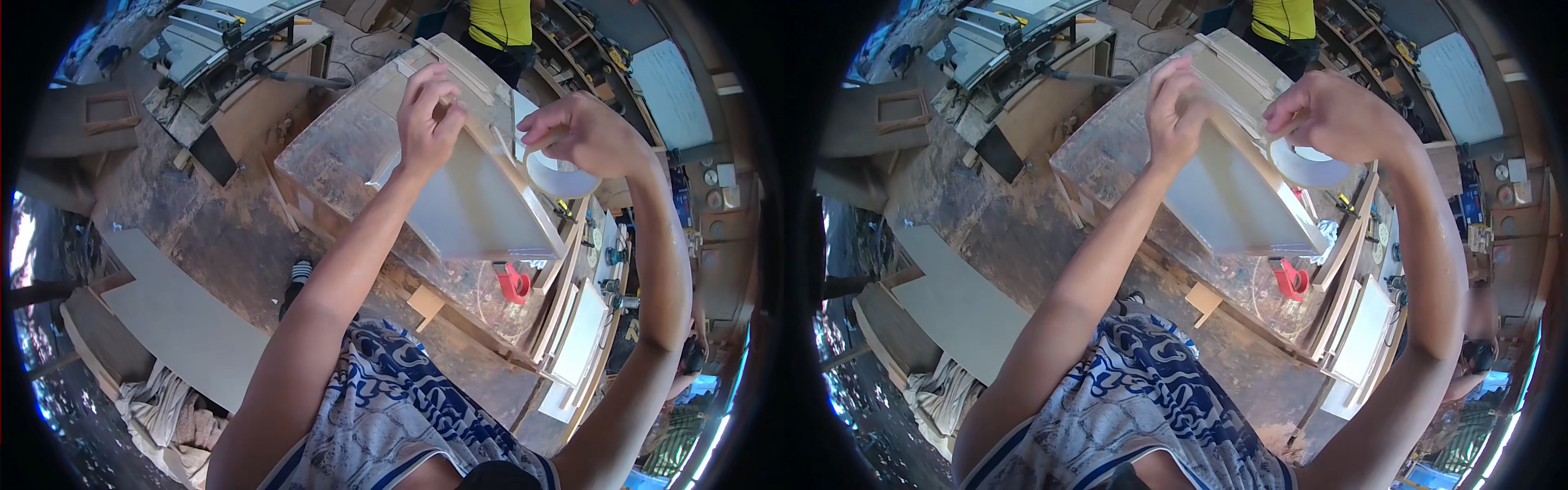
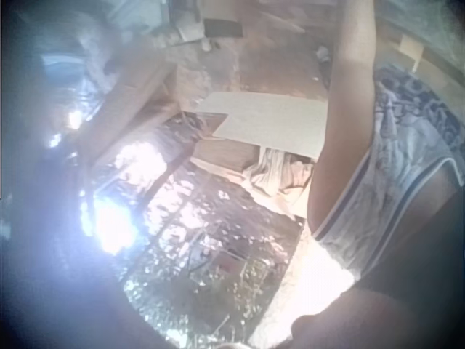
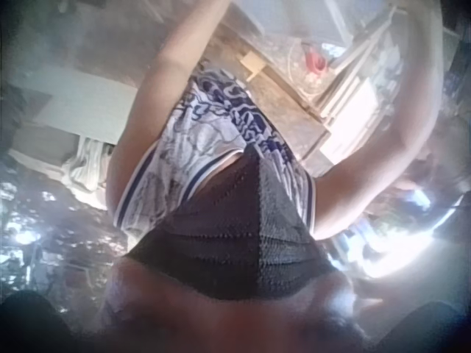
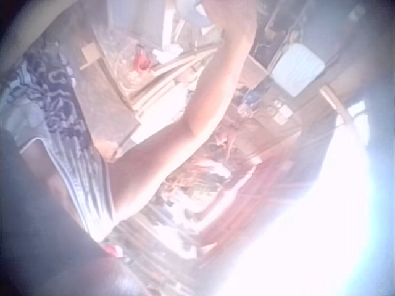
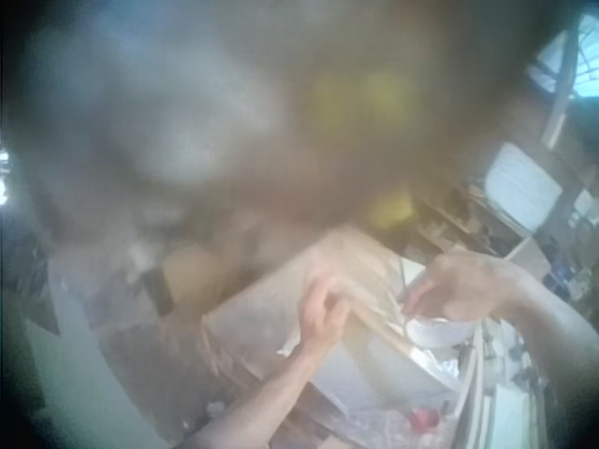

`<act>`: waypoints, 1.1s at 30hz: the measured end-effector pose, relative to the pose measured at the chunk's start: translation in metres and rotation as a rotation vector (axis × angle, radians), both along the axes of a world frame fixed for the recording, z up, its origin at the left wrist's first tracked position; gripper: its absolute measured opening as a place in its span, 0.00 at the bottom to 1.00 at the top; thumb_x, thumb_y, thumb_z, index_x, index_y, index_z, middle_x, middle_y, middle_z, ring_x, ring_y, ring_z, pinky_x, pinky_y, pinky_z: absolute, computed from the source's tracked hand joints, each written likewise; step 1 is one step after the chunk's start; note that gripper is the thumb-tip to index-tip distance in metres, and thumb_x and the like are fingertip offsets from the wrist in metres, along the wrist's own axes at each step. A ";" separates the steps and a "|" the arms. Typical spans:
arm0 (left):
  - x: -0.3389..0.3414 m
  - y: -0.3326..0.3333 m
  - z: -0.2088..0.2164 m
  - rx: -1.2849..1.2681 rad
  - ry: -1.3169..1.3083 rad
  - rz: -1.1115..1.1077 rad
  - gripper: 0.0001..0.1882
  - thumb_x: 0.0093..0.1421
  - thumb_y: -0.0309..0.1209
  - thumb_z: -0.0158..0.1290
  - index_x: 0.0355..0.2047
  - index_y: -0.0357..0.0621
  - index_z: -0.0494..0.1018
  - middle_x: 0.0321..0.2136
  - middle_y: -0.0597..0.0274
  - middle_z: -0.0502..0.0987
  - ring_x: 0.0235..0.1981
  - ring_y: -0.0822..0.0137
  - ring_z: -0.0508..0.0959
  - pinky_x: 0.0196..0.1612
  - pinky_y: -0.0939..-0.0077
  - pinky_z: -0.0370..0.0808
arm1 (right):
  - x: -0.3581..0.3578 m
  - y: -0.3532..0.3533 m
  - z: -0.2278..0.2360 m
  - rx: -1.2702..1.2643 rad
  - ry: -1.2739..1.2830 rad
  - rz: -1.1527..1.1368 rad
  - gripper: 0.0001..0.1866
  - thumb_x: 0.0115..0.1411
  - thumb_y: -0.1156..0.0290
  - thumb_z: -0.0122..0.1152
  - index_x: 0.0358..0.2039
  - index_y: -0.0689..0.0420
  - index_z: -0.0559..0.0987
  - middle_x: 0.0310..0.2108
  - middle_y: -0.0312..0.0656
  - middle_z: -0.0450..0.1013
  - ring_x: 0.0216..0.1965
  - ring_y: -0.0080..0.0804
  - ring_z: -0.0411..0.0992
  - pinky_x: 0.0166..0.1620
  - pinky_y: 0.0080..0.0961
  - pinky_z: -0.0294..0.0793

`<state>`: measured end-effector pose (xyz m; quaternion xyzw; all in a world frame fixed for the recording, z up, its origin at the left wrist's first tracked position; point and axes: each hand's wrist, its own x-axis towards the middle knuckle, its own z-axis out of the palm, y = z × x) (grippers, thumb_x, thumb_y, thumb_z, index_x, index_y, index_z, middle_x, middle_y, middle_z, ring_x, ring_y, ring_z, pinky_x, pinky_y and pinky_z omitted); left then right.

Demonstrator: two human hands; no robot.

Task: Assembling wood frames by applying glue and securing joints with adhesive tape.

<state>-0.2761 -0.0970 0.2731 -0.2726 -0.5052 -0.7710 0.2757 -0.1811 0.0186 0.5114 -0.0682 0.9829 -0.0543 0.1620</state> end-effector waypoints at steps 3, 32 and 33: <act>-0.003 -0.001 -0.004 0.019 0.053 0.052 0.08 0.54 0.25 0.59 0.35 0.42 0.77 0.52 0.50 0.73 0.45 0.61 0.78 0.42 0.69 0.78 | 0.001 0.000 -0.002 -0.060 -0.036 -0.081 0.17 0.46 0.81 0.61 0.39 0.67 0.85 0.46 0.49 0.83 0.48 0.37 0.81 0.55 0.28 0.76; -0.028 -0.075 0.031 -0.859 0.823 0.284 0.22 0.70 0.50 0.47 0.48 0.48 0.80 0.49 0.64 0.83 0.56 0.59 0.79 0.70 0.42 0.51 | 0.005 -0.033 -0.040 0.349 0.190 0.170 0.10 0.50 0.72 0.59 0.26 0.63 0.85 0.26 0.54 0.80 0.31 0.55 0.80 0.36 0.45 0.79; -0.022 -0.073 0.036 -0.893 0.839 0.311 0.23 0.70 0.50 0.46 0.48 0.47 0.80 0.48 0.61 0.83 0.56 0.57 0.78 0.70 0.44 0.54 | 0.004 -0.032 -0.041 0.343 0.193 0.160 0.10 0.50 0.72 0.59 0.26 0.63 0.85 0.26 0.54 0.80 0.31 0.55 0.80 0.36 0.45 0.79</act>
